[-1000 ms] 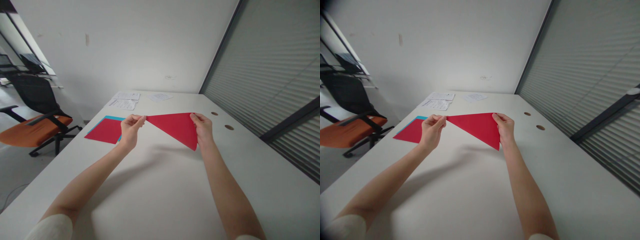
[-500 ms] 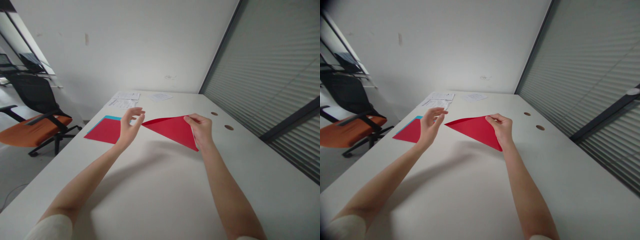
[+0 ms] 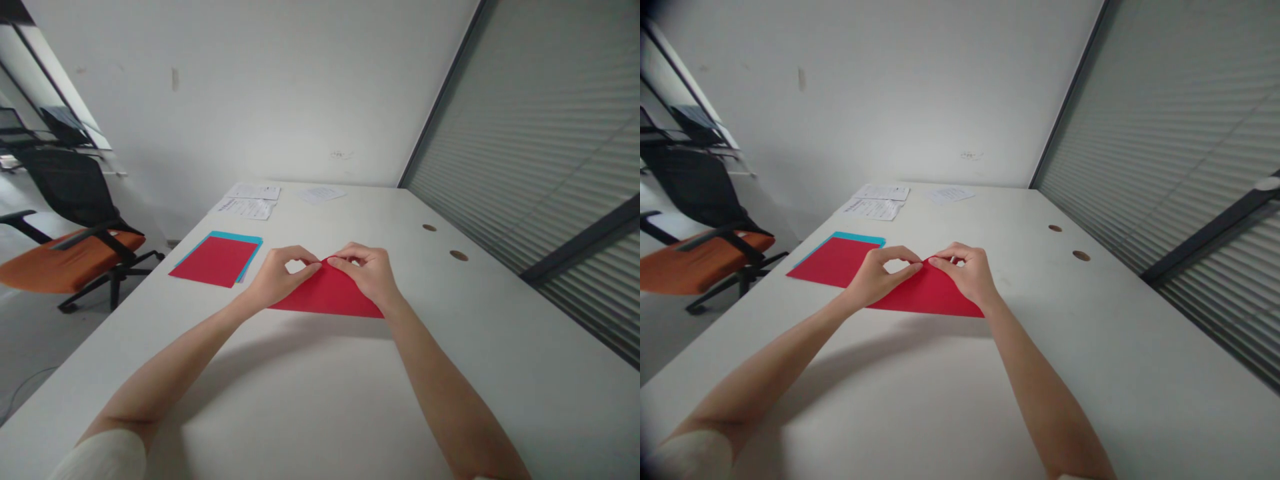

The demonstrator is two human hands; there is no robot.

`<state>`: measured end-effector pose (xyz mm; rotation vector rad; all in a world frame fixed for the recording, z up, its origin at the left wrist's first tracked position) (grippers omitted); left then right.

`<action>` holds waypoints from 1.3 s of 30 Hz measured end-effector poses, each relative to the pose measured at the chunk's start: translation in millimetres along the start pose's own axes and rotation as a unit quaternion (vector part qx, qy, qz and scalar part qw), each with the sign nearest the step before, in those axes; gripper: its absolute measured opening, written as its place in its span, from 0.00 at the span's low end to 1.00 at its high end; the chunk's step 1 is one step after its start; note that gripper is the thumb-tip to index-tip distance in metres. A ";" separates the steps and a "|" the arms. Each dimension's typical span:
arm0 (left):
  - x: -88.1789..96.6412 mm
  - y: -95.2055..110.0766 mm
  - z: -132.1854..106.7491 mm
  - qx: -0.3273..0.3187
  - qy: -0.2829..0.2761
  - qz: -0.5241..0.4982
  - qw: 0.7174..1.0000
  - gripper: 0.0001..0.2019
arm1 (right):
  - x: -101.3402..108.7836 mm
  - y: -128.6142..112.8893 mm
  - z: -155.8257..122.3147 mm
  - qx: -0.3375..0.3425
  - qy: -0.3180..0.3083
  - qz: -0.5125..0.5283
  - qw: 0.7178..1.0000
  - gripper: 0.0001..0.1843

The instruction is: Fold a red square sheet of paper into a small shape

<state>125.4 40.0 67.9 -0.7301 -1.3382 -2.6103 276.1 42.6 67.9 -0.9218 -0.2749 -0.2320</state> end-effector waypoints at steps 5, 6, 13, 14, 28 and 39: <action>-3.6 -8.7 0.4 0.058 -0.025 -0.054 0.997 0.09 | -2.9 4.1 -2.4 -0.039 -0.008 0.031 0.999 0.04; -4.4 -10.1 0.5 0.063 -0.028 -0.060 0.996 0.10 | -3.4 4.2 -2.7 -0.043 -0.009 0.035 0.998 0.04; -4.2 -16.5 0.4 0.080 -0.018 -0.081 0.993 0.10 | -4.6 8.8 -3.5 -0.061 -0.009 0.049 0.997 0.04; -4.0 -16.6 0.4 0.080 -0.017 -0.081 0.993 0.10 | -4.7 9.4 -3.5 -0.062 -0.009 0.050 0.997 0.04; -4.1 -20.0 0.4 0.078 -0.011 -0.075 0.994 0.09 | -6.0 12.0 -3.4 -0.061 -0.017 0.061 0.996 0.04; -3.8 -23.7 1.0 0.086 -0.006 -0.053 0.995 0.10 | -4.7 11.4 -2.9 -0.067 -0.014 0.019 0.997 0.06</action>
Point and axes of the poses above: each hand's wrist, its own z-axis towards the middle knuckle, its own x-axis out of the back of the hand, y = z × x, the point moved 10 cm from there along z, towards the middle knuckle, and after that the axes turned 3 degrees about x, right-handed, at the moved point
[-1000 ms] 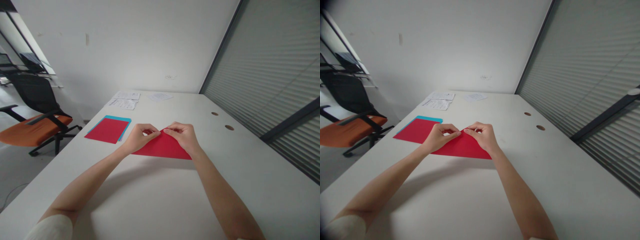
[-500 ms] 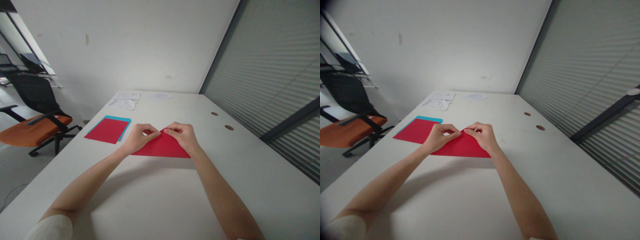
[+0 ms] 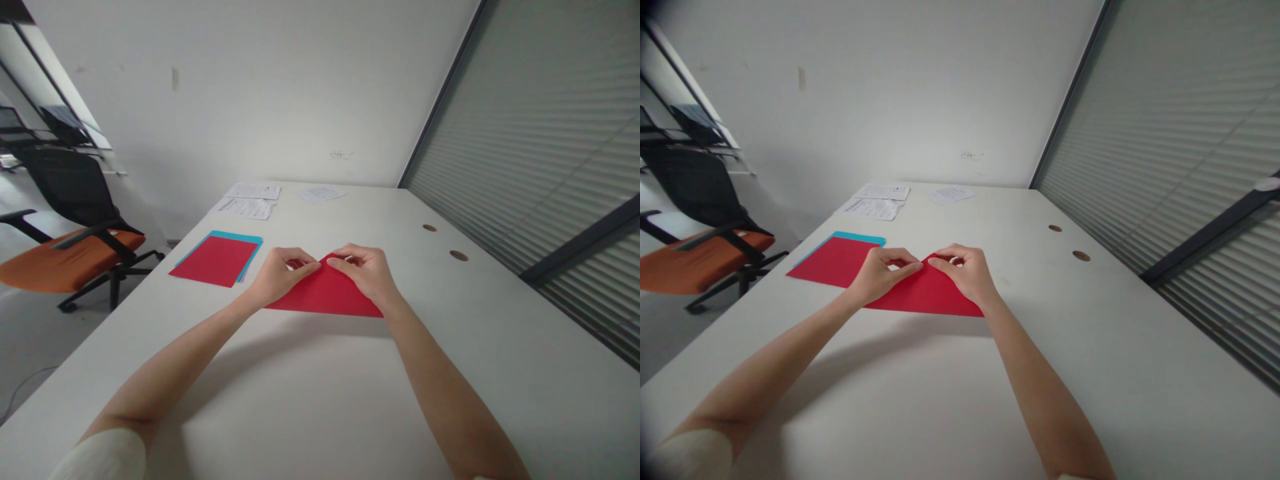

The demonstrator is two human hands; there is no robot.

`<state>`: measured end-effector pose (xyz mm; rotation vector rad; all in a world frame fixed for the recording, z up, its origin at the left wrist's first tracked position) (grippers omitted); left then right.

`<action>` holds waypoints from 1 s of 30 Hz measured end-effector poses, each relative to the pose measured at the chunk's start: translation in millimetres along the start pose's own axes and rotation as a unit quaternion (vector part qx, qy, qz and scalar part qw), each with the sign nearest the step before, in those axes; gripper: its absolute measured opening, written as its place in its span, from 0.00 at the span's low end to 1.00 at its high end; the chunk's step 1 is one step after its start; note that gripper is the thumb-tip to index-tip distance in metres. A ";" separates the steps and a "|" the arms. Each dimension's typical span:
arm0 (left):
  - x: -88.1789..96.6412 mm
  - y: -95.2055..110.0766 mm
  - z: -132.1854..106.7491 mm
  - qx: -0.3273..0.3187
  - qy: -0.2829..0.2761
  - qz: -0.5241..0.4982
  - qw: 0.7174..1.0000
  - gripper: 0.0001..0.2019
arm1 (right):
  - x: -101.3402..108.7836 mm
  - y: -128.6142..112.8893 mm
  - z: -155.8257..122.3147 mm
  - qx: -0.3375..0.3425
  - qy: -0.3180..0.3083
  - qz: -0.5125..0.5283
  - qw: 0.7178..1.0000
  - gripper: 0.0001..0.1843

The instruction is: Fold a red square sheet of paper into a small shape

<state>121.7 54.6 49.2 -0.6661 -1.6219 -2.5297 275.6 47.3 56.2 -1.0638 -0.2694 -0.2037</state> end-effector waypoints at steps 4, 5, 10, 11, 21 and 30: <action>0.4 -1.2 -0.3 0.004 0.005 0.004 1.000 0.11 | 3.0 -2.3 -0.6 0.009 0.006 -0.008 1.000 0.06; 0.3 -1.3 -0.5 0.006 0.004 0.003 1.000 0.11 | 3.2 -2.8 -0.7 0.011 0.005 -0.008 1.000 0.06; -0.2 -0.5 -0.6 0.007 0.002 0.001 1.000 0.12 | 2.3 -4.1 -0.6 0.015 0.003 -0.008 1.000 0.07; -0.3 -0.7 -0.4 0.007 0.001 0.000 1.000 0.12 | 2.1 -4.0 -0.5 0.015 0.004 -0.007 1.000 0.07; -1.5 -1.4 -1.0 0.010 -0.004 -0.007 1.000 0.12 | 0.5 -1.8 0.5 0.026 -0.004 0.002 1.000 0.06; -1.3 -2.6 -0.5 0.013 -0.005 -0.009 1.000 0.12 | 0.7 -1.8 1.0 0.027 -0.004 0.002 1.000 0.05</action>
Point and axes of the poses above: each hand's wrist, its own z-axis towards the middle knuckle, its own x-axis out of the back of the hand, y = z × x, the point moved 10 cm from there along z, towards the middle knuckle, and after that the axes turned 3 degrees about x, right-handed, at the moved point
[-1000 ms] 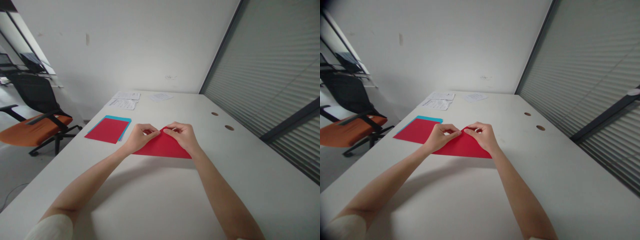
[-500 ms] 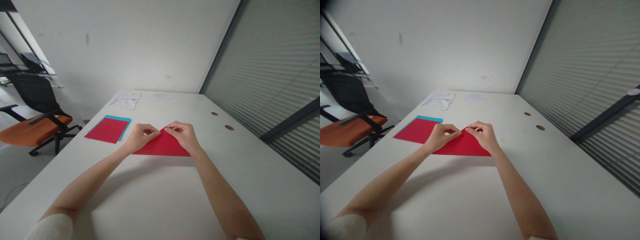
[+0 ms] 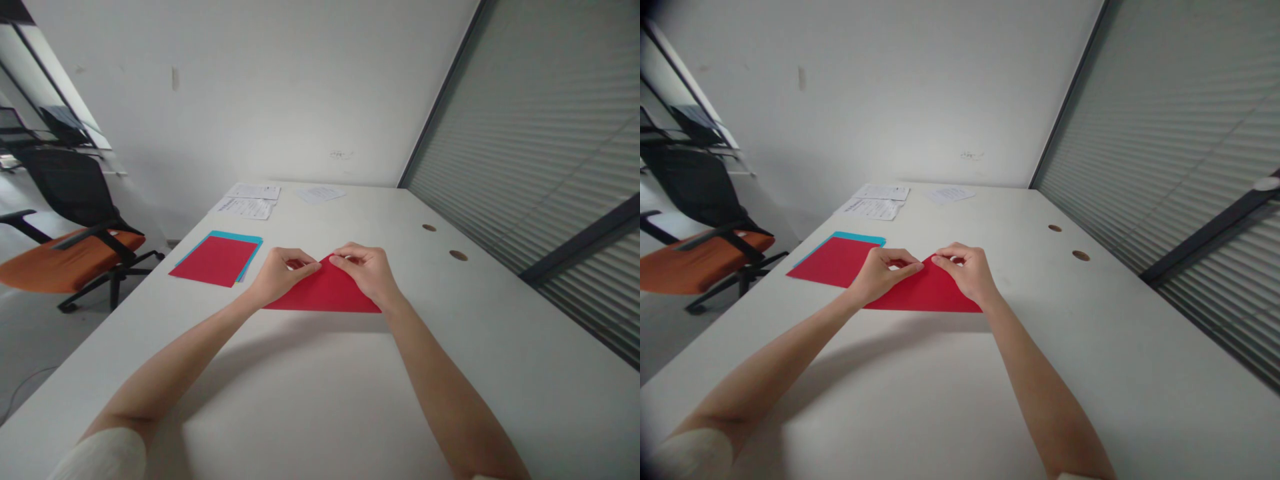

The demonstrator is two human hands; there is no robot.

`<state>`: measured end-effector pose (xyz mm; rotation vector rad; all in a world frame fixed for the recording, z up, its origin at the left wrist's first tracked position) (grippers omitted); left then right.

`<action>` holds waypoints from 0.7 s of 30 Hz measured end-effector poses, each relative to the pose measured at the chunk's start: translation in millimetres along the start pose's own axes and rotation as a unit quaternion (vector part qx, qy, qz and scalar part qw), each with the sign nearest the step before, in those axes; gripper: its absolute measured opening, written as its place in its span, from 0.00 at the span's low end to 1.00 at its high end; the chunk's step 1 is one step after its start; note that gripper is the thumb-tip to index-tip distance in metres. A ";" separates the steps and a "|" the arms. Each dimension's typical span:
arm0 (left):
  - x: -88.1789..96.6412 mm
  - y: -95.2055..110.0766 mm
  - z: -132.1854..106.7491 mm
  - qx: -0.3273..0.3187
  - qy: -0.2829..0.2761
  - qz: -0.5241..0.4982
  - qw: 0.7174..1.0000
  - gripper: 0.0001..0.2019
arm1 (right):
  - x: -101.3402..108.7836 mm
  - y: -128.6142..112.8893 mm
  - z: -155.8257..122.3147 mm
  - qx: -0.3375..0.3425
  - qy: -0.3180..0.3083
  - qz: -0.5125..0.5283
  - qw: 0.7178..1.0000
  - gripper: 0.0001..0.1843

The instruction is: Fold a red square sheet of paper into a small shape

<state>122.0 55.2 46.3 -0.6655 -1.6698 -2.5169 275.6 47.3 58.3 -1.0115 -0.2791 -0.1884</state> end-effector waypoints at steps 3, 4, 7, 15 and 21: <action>0.1 -0.6 0.0 0.002 -0.001 0.001 1.000 0.12 | -0.4 0.4 -0.1 -0.001 -0.002 0.002 1.000 0.06; 0.3 -0.6 0.0 0.002 0.000 0.001 1.000 0.12 | -0.5 0.6 -0.2 -0.003 -0.003 0.002 1.000 0.06; 0.4 -0.2 -0.1 0.001 -0.001 0.000 1.000 0.12 | -0.1 0.2 -0.4 -0.007 -0.001 -0.003 1.000 0.07; 0.0 1.2 -0.2 -0.001 -0.003 -0.004 1.000 0.11 | 0.3 1.8 -0.5 -0.008 0.000 0.004 1.000 0.06; 0.3 1.7 -0.7 -0.002 0.000 -0.002 1.000 0.11 | 0.1 2.6 -0.7 -0.011 -0.001 0.008 1.000 0.07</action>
Point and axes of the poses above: each hand's wrist, its own z-axis towards the middle knuckle, its own x-axis out of the back of the hand, y = z × x, the point moved 10 cm from there along z, towards the middle knuckle, and after that the axes turned 3 degrees about x, right-handed, at the moved point
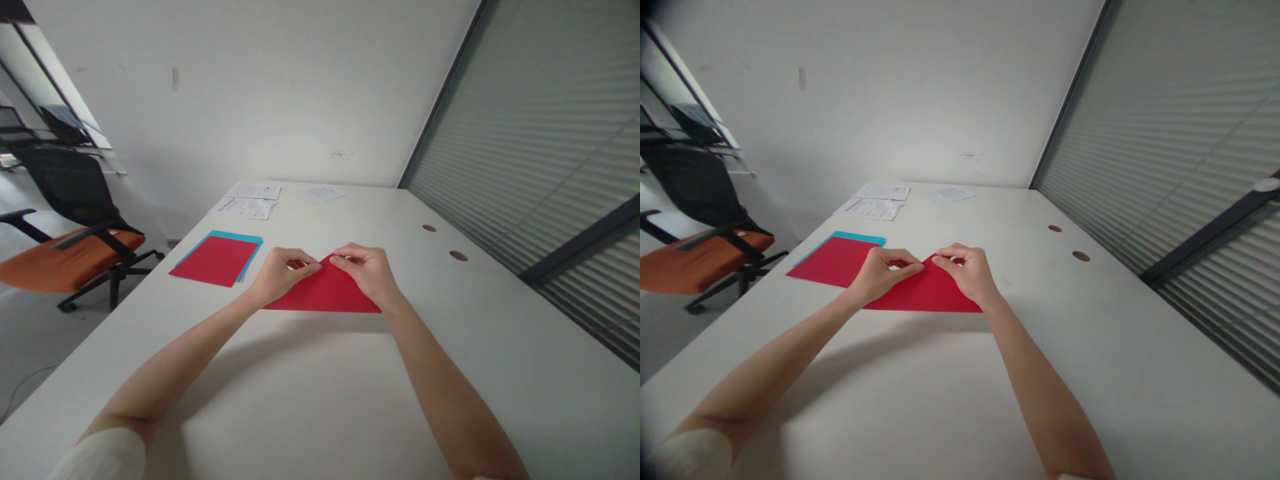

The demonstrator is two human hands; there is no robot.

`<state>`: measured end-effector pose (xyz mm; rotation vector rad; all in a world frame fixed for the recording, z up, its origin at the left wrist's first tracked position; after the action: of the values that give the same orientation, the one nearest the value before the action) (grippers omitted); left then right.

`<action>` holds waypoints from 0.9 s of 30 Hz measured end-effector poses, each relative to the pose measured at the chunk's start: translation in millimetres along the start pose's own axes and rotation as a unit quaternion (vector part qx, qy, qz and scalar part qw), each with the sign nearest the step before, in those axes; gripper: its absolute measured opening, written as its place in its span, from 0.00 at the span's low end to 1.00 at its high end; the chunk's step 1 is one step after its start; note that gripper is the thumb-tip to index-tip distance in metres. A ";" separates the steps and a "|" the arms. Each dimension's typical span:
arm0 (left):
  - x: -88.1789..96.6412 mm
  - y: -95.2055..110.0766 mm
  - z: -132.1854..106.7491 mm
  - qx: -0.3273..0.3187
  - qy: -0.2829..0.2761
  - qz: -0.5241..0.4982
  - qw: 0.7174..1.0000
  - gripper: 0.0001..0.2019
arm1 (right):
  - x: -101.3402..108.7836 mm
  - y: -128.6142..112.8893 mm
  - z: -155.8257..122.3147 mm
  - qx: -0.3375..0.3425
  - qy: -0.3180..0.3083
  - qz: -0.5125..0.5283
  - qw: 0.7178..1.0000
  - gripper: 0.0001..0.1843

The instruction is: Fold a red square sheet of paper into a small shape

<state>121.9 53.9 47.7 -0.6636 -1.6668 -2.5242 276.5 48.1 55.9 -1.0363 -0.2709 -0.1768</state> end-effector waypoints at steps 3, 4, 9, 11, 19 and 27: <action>0.0 0.4 0.2 -0.004 -0.001 0.003 1.000 0.11 | 0.3 -0.5 -0.1 -0.002 0.001 -0.001 1.000 0.07; 0.1 0.2 0.3 -0.004 0.000 0.003 1.000 0.11 | 0.3 -0.5 -0.2 -0.002 0.001 -0.001 1.000 0.07; 0.3 -0.5 0.4 -0.002 0.003 0.007 1.000 0.10 | 0.0 -0.8 -0.6 -0.002 0.002 0.002 1.000 0.05; 0.3 -0.6 0.3 -0.001 0.004 0.005 1.000 0.11 | 0.5 -1.6 -0.9 -0.004 0.005 0.002 1.000 0.05; -1.8 1.3 0.1 -0.004 -0.009 0.005 1.000 0.12 | 3.1 -3.6 -1.5 -0.018 0.019 -0.001 1.000 0.06; -1.6 3.4 -0.1 -0.008 -0.007 0.005 1.000 0.12 | 3.1 -1.3 -1.4 -0.021 0.020 -0.001 1.000 0.07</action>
<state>124.2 52.1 50.0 -0.6899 -1.6443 -2.5356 279.3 46.2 57.3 -1.0733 -0.2327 -0.2046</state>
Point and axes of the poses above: each hand's wrist, its own z-axis towards the middle knuckle, its own x-axis out of the back of the hand, y = z × x, the point moved 10 cm from there along z, towards the middle knuckle, and after that the axes turned 3 degrees about x, right-handed, at the moved point
